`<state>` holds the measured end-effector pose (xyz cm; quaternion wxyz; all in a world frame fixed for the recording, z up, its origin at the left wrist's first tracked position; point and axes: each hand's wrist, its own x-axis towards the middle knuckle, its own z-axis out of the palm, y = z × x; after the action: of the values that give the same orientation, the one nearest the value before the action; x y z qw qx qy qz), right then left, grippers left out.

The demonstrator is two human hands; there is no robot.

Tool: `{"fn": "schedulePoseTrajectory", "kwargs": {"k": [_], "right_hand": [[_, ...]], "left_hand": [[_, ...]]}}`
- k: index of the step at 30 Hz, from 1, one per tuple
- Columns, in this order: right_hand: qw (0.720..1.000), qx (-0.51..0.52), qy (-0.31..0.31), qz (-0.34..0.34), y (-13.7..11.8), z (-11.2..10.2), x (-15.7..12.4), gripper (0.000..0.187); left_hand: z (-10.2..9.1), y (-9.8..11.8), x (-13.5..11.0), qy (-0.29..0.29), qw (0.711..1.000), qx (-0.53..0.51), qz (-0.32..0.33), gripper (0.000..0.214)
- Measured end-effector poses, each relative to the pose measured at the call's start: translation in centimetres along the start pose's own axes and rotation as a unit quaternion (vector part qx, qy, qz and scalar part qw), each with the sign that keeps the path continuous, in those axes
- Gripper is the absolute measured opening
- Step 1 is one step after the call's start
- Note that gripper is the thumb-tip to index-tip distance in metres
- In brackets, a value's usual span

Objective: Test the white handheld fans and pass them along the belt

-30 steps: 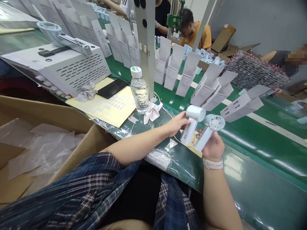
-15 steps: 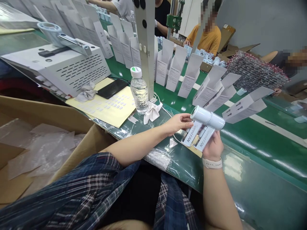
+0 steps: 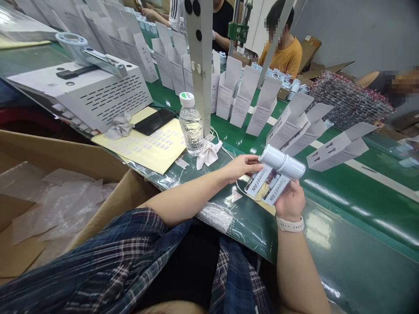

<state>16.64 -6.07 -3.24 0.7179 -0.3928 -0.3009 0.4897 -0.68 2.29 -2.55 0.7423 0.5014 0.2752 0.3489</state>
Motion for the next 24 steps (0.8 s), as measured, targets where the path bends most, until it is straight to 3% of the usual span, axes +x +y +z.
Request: {"fn": "schedulePoseTrajectory", "kwargs": {"k": [2, 5, 8, 13, 17, 20, 24], "right_hand": [[0.999, -0.032, -0.013, -0.029, -0.2, -0.2, -0.2, 0.037], [0.986, -0.131, -0.023, -0.100, -0.8, -0.5, -0.5, 0.053], [0.952, -0.236, -0.067, -0.185, -1.7, -0.6, -1.0, 0.066], [0.901, -0.300, -0.108, -0.294, -2.4, -0.3, -1.3, 0.061], [0.892, -0.304, -0.072, -0.326, -2.5, 0.0, -1.8, 0.055], [0.884, -0.311, -0.056, -0.344, -2.6, 0.1, -2.3, 0.049], [0.862, -0.326, -0.079, -0.380, -2.6, -0.3, -2.8, 0.046]], "left_hand": [[0.0, 0.2, -0.2, 0.002, 0.999, 0.023, 0.029, 0.045], [0.3, 0.6, -0.8, 0.009, 0.986, 0.107, 0.125, 0.046], [0.9, 0.7, -1.7, 0.037, 0.948, 0.206, 0.241, 0.039], [0.9, 0.2, -2.1, 0.073, 0.882, 0.295, 0.360, 0.011], [0.6, -0.5, -2.1, 0.076, 0.860, 0.319, 0.391, 0.009], [0.5, -0.7, -2.6, 0.073, 0.875, 0.320, 0.357, 0.013], [0.6, -0.5, -3.6, 0.070, 0.896, 0.277, 0.341, 0.011]]}}
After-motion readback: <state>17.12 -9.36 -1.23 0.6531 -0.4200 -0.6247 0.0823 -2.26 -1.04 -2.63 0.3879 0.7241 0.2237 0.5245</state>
